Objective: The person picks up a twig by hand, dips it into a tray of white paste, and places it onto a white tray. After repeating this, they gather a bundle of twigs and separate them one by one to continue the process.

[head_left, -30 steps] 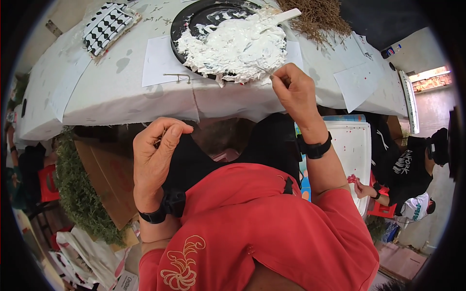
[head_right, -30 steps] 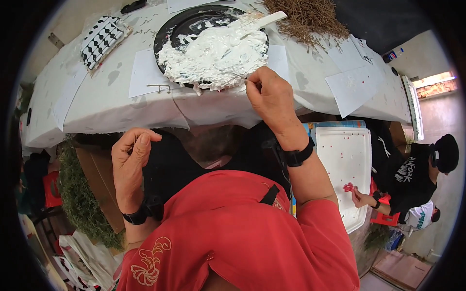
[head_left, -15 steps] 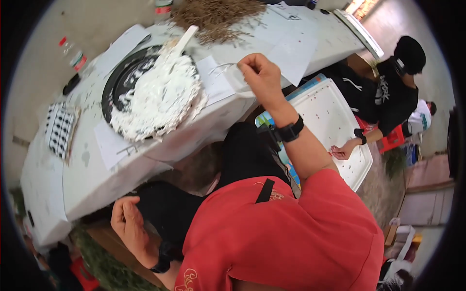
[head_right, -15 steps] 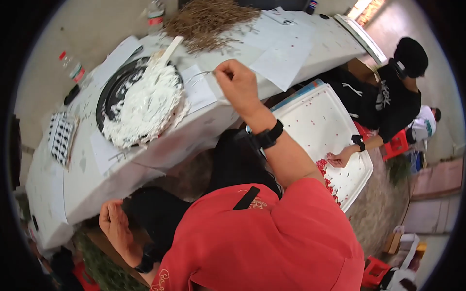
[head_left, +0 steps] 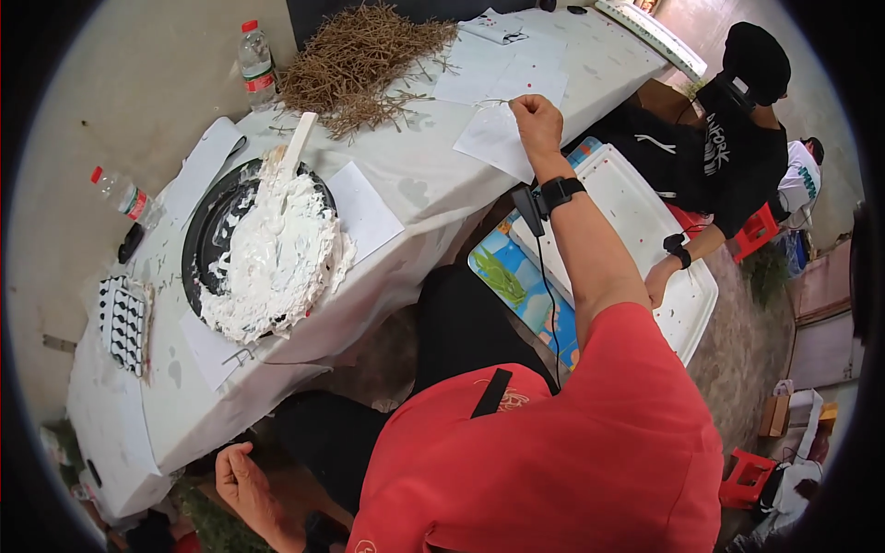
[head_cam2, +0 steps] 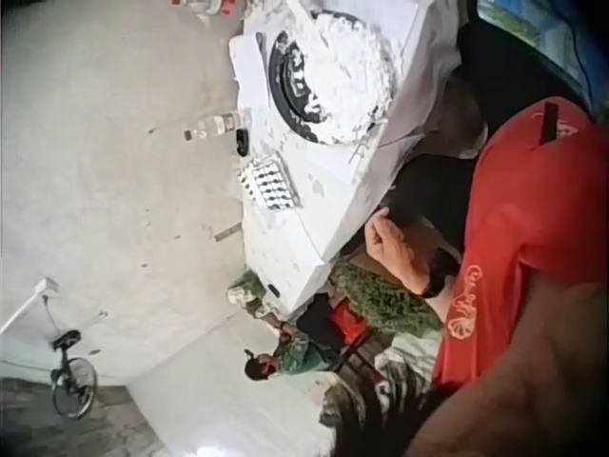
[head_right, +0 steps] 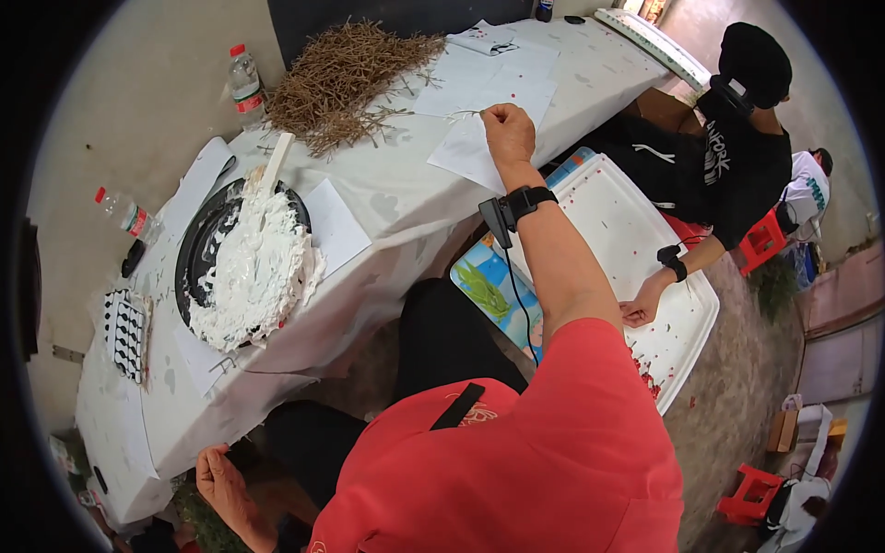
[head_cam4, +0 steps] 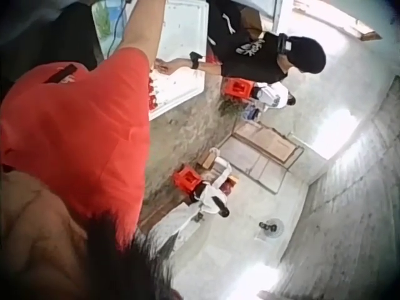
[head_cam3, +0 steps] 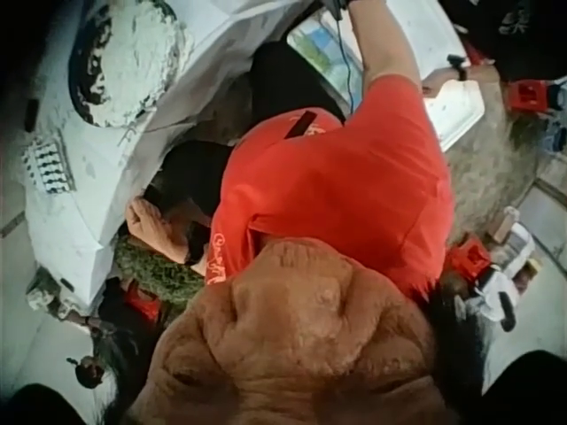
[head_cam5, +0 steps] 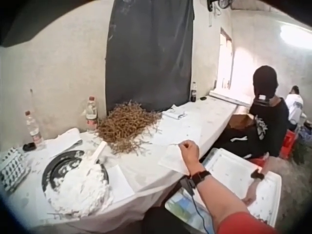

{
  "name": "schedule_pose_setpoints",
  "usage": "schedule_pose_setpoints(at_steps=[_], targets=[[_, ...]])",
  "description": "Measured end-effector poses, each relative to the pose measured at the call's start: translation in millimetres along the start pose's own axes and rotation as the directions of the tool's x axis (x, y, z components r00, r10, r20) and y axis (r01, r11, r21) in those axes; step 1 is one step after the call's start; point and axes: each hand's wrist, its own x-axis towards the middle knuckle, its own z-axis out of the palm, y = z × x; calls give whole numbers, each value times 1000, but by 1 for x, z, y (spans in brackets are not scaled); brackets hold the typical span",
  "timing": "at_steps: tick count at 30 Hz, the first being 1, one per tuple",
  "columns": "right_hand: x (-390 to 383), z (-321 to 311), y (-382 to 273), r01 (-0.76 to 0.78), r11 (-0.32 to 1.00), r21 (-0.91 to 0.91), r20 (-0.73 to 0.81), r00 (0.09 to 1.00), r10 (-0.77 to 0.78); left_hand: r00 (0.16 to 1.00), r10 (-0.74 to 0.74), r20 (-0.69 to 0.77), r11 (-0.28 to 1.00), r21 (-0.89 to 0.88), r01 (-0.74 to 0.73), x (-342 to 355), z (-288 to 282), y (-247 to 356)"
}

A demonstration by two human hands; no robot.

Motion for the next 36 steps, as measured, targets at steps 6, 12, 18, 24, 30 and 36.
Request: schedule_pose_setpoints(at_steps=[6, 12, 18, 24, 30, 36], targets=[[12, 6, 17, -39, 998, 54, -65, 997, 42, 999, 49, -24, 999, 0, -49, 18, -11, -4], [21, 7, 28, -37, 997, 68, -91, 995, 43, 996, 5, -93, 999, -40, -9, 52, -9, -2], [43, 37, 84, 116, 985, -126, -50, 991, -123, 971, -42, -235, 999, -44, 32, 93, -18, -12], [31, 10, 51, 429, 843, -326, 63, 899, -433, 976, -15, -217, 990, -140, -16, 121, -9, -15], [3, 17, -123, 562, 803, 199, 390, 706, -591, 990, 2, -139, 969, -244, -37, 124, -2, -25], [-30, 108, -183, 369, 892, 260, 714, 548, -435, 991, 7, -130, 973, -230, -37, 133, -5, -26]])
